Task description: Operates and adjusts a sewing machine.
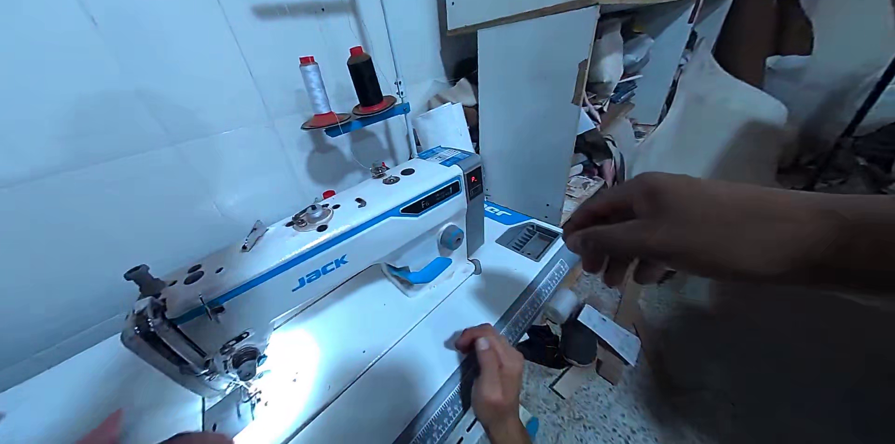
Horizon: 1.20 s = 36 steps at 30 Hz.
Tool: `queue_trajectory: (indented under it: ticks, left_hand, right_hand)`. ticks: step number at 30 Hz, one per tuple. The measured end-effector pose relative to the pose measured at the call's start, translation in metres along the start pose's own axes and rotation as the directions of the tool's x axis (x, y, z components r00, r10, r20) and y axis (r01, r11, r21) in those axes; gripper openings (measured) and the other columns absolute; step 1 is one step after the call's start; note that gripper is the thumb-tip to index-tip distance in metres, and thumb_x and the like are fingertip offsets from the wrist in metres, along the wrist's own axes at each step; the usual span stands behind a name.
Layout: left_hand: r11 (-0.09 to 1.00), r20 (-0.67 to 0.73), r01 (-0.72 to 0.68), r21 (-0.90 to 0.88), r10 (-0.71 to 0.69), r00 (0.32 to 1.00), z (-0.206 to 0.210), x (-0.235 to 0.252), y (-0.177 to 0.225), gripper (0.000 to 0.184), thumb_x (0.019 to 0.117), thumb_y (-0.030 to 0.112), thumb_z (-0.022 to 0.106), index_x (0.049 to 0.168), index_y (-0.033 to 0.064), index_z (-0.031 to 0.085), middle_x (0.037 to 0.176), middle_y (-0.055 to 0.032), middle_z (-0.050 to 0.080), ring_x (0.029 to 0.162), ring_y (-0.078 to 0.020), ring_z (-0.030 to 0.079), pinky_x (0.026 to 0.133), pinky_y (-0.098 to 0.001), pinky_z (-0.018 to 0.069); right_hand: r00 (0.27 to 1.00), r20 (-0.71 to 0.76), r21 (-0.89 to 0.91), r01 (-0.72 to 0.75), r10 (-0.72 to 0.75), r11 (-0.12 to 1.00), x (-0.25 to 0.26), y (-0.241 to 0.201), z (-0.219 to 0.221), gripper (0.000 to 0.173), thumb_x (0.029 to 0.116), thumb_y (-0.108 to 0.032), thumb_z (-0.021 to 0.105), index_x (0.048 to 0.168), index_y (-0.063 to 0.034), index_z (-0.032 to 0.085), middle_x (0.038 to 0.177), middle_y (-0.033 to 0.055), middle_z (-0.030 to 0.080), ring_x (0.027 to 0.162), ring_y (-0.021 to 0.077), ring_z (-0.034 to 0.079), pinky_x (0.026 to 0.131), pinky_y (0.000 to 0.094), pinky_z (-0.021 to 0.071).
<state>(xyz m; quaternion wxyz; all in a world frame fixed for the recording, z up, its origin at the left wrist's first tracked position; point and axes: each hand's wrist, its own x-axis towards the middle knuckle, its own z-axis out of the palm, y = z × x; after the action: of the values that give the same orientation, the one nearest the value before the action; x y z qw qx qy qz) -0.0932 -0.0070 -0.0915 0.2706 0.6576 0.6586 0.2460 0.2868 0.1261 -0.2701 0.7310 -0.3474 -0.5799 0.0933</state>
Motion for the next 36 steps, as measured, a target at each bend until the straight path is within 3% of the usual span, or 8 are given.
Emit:
queue_trajectory:
  ticks: [2, 6, 10, 13, 17, 23, 27, 36]
  left_hand:
    - [0.935, -0.06, 0.29, -0.205, -0.308, 0.949, 0.032, 0.01, 0.023, 0.025, 0.098, 0.014, 0.064, 0.12, 0.0041, 0.067, 0.082, -0.0031, 0.067, 0.063, -0.0086, 0.061, 0.063, -0.0261, 0.0542]
    - [0.864, -0.221, 0.19, -0.466, -0.322, 0.921, 0.067, 0.014, -0.025, 0.016, 0.0938, 0.004, 0.066, 0.108, -0.0041, 0.067, 0.075, -0.013, 0.07, 0.06, -0.0194, 0.067, 0.06, -0.032, 0.0578]
    - [0.987, -0.316, 0.049, -0.153, -0.096, 0.944, 0.085, 0.015, -0.025, 0.047, 0.0877, 0.02, 0.073, 0.134, 0.0162, 0.066, 0.075, -0.0033, 0.072, 0.057, -0.0175, 0.066, 0.051, -0.0354, 0.0553]
    - [0.98, -0.187, 0.183, -0.075, -0.194, 0.963, 0.086, 0.03, -0.012, 0.071, 0.0889, 0.03, 0.074, 0.151, 0.0148, 0.044, 0.079, -0.0041, 0.07, 0.064, -0.0198, 0.069, 0.06, -0.0406, 0.0596]
    - [0.943, -0.019, 0.325, 0.071, -0.325, 0.946, 0.071, 0.061, -0.009, 0.053, 0.0943, 0.03, 0.066, 0.141, 0.008, 0.053, 0.088, -0.0124, 0.07, 0.073, -0.0266, 0.069, 0.068, -0.0465, 0.0579]
    - [0.953, -0.24, 0.061, 0.298, 0.013, 0.971, 0.084, 0.034, -0.018, 0.032, 0.1008, 0.043, 0.059, 0.123, 0.0226, 0.07, 0.084, -0.0058, 0.071, 0.071, -0.0232, 0.069, 0.064, -0.0489, 0.0581]
    - [0.919, -0.29, 0.116, 0.376, -0.002, 0.957, 0.083, 0.047, -0.027, 0.033, 0.1002, 0.049, 0.055, 0.111, 0.0236, 0.073, 0.082, 0.0008, 0.071, 0.072, -0.0164, 0.068, 0.064, -0.0426, 0.0568]
    - [0.892, -0.179, 0.069, 0.446, 0.013, 0.984, 0.077, 0.037, -0.026, 0.034, 0.1043, 0.039, 0.048, 0.113, 0.014, 0.069, 0.081, -0.008, 0.069, 0.073, -0.026, 0.069, 0.064, -0.0496, 0.0558]
  right_hand:
    - [0.992, 0.089, -0.126, 0.095, -0.084, 0.987, -0.02, 0.002, 0.005, 0.044, 0.1038, -0.033, 0.038, 0.088, -0.0106, 0.072, 0.095, 0.0055, 0.074, 0.096, 0.0194, 0.069, 0.087, 0.0404, 0.0533]
    - [0.986, 0.139, -0.149, 0.108, -0.087, 0.983, -0.026, 0.004, 0.004, 0.044, 0.1034, -0.035, 0.038, 0.09, -0.013, 0.073, 0.101, 0.0053, 0.074, 0.105, 0.021, 0.068, 0.093, 0.0428, 0.0526]
    - [0.982, 0.153, -0.152, 0.134, -0.11, 0.979, -0.028, 0.003, 0.004, 0.042, 0.1036, -0.033, 0.037, 0.091, -0.0132, 0.072, 0.103, 0.0054, 0.073, 0.105, 0.0195, 0.068, 0.093, 0.0411, 0.0533]
    - [0.979, 0.147, -0.146, 0.161, -0.139, 0.976, -0.032, 0.002, 0.003, 0.043, 0.1036, -0.034, 0.037, 0.091, -0.0127, 0.072, 0.104, 0.0072, 0.073, 0.105, 0.0205, 0.068, 0.095, 0.041, 0.0526]
    - [0.977, 0.137, -0.195, 0.187, -0.162, 0.963, -0.037, 0.001, 0.004, 0.045, 0.1037, -0.037, 0.037, 0.091, -0.0125, 0.073, 0.104, 0.0081, 0.074, 0.105, 0.0212, 0.068, 0.094, 0.0406, 0.0533]
    - [0.964, 0.11, -0.214, 0.26, -0.241, 0.942, -0.049, -0.02, -0.009, 0.044, 0.1053, -0.036, 0.04, 0.088, -0.0121, 0.072, 0.1, 0.0072, 0.073, 0.103, 0.0198, 0.069, 0.09, 0.039, 0.055]
    - [0.952, 0.081, -0.222, 0.306, -0.295, 0.926, -0.048, -0.03, -0.01, 0.042, 0.1058, -0.032, 0.043, 0.08, -0.0112, 0.069, 0.09, 0.0055, 0.071, 0.095, 0.0187, 0.069, 0.084, 0.0356, 0.0559]
    - [0.939, 0.125, -0.245, 0.342, -0.32, 0.907, -0.053, -0.013, -0.008, 0.046, 0.1082, -0.037, 0.038, 0.08, -0.0132, 0.065, 0.09, 0.0051, 0.068, 0.095, 0.0171, 0.066, 0.085, 0.033, 0.0541]
